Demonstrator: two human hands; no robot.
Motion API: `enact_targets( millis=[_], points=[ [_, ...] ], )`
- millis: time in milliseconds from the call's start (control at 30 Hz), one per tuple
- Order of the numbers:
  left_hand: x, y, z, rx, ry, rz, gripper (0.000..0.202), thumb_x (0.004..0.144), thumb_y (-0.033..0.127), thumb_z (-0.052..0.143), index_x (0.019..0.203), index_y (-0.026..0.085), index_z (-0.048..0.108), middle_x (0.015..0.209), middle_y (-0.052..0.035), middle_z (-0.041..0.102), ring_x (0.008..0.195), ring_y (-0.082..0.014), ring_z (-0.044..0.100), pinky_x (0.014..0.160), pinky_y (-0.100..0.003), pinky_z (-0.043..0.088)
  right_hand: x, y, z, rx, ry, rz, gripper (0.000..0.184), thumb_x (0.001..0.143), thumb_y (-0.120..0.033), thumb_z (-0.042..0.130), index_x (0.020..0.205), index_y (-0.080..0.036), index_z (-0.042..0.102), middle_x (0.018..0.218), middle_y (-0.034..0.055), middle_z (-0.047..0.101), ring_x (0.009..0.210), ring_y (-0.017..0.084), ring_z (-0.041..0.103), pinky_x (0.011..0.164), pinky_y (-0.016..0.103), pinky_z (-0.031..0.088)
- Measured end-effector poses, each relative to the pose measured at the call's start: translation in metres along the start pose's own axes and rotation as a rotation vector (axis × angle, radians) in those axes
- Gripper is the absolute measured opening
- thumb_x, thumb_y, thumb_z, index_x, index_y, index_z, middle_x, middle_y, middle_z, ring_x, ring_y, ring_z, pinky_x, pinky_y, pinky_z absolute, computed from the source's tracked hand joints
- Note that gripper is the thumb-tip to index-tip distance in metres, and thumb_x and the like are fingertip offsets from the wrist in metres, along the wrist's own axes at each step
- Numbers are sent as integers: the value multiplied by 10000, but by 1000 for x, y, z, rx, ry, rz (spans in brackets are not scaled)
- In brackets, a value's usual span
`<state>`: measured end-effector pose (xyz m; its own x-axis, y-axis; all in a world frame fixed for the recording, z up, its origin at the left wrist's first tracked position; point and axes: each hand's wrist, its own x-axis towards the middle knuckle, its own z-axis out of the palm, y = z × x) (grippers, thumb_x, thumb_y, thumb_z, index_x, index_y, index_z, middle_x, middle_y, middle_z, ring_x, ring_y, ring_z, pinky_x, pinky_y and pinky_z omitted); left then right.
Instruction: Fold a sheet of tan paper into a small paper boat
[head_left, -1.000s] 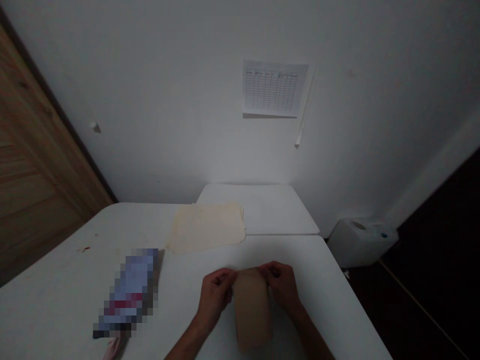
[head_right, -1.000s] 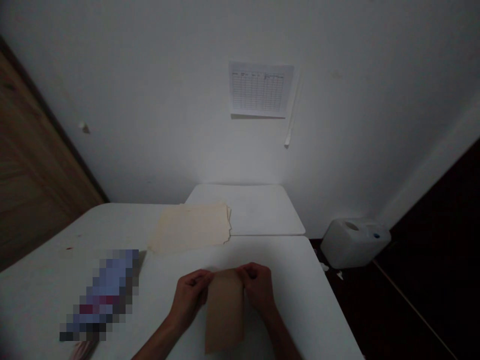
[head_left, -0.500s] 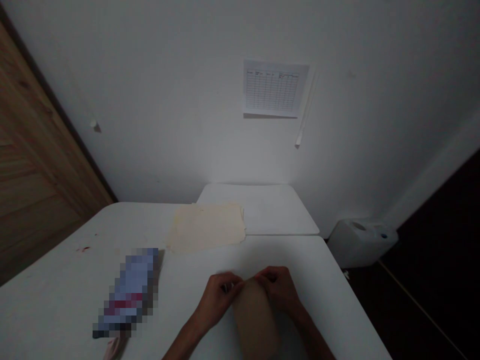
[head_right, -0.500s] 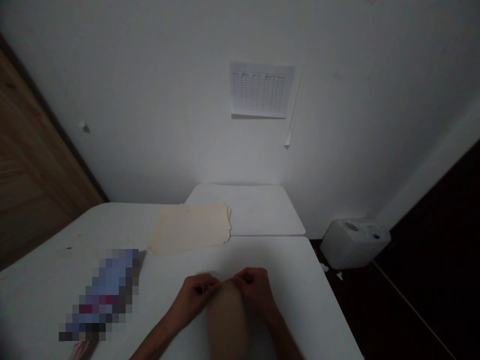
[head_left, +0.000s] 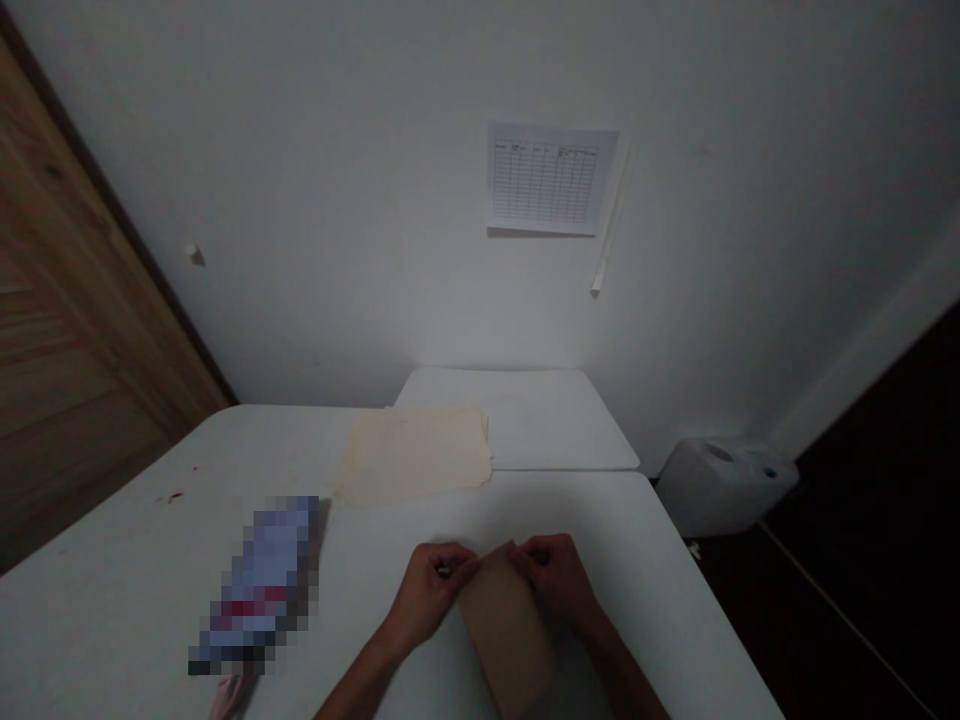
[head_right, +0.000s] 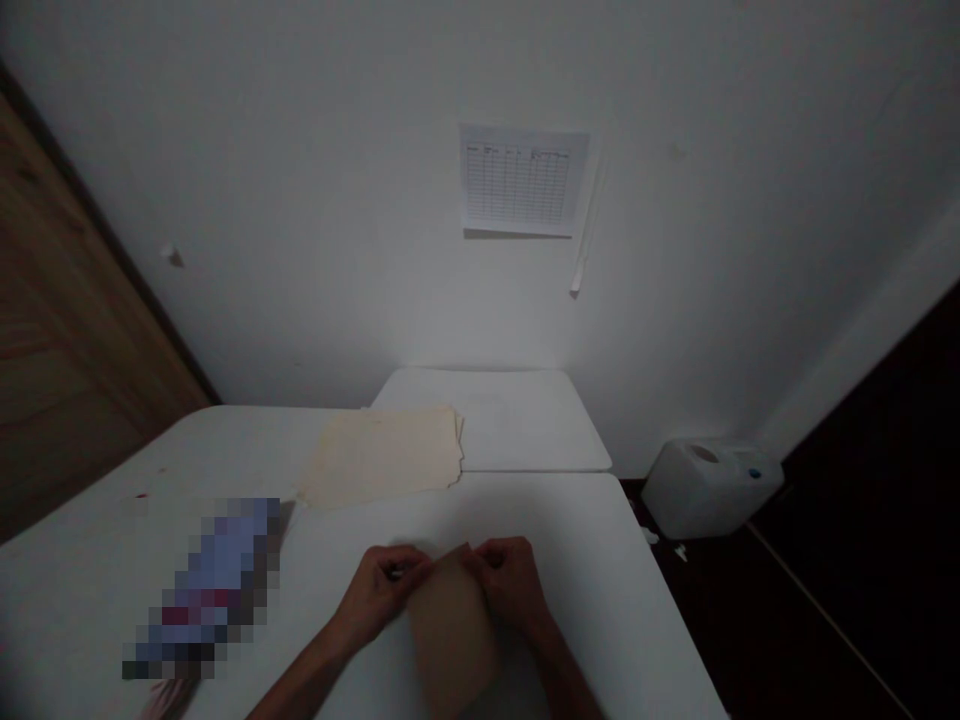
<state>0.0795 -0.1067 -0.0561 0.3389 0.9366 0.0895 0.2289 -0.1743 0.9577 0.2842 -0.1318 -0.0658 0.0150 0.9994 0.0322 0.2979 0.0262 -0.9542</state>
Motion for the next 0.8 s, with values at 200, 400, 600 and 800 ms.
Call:
enact_targets(
  millis=[200,400,600,800],
  points=[
    [-1,-2,0,-54,10,-24,320,786,432,649,674,147,745,649,-68,678,620,-183,566,555,-238,407,-1,1,-1,47,-46,8,430,809,-518,610,710,-122,744,673,56,702,616,175,626,535,228,419],
    [-1,-1,0,-71,49,-42,331,771,449,663,666,146,742,657,-74,683,627,-187,570,559,-240,415,-1,3,-3,19,-46,42,439,775,-529,638,656,-116,729,637,55,694,560,164,606,499,224,402],
    [-1,-2,-1,-102,63,-38,346,772,457,662,664,137,736,654,-79,681,631,-189,575,554,-240,422,-1,1,-3,16,-56,35,408,788,-502,628,697,-120,740,677,69,710,598,172,622,521,227,413],
    [1,-2,-6,-144,121,-70,369,726,494,700,668,132,744,642,-74,678,617,-191,580,536,-237,429,0,3,-3,-27,-74,23,407,774,-499,636,652,-124,737,613,50,688,531,156,590,480,218,372]
  ],
)
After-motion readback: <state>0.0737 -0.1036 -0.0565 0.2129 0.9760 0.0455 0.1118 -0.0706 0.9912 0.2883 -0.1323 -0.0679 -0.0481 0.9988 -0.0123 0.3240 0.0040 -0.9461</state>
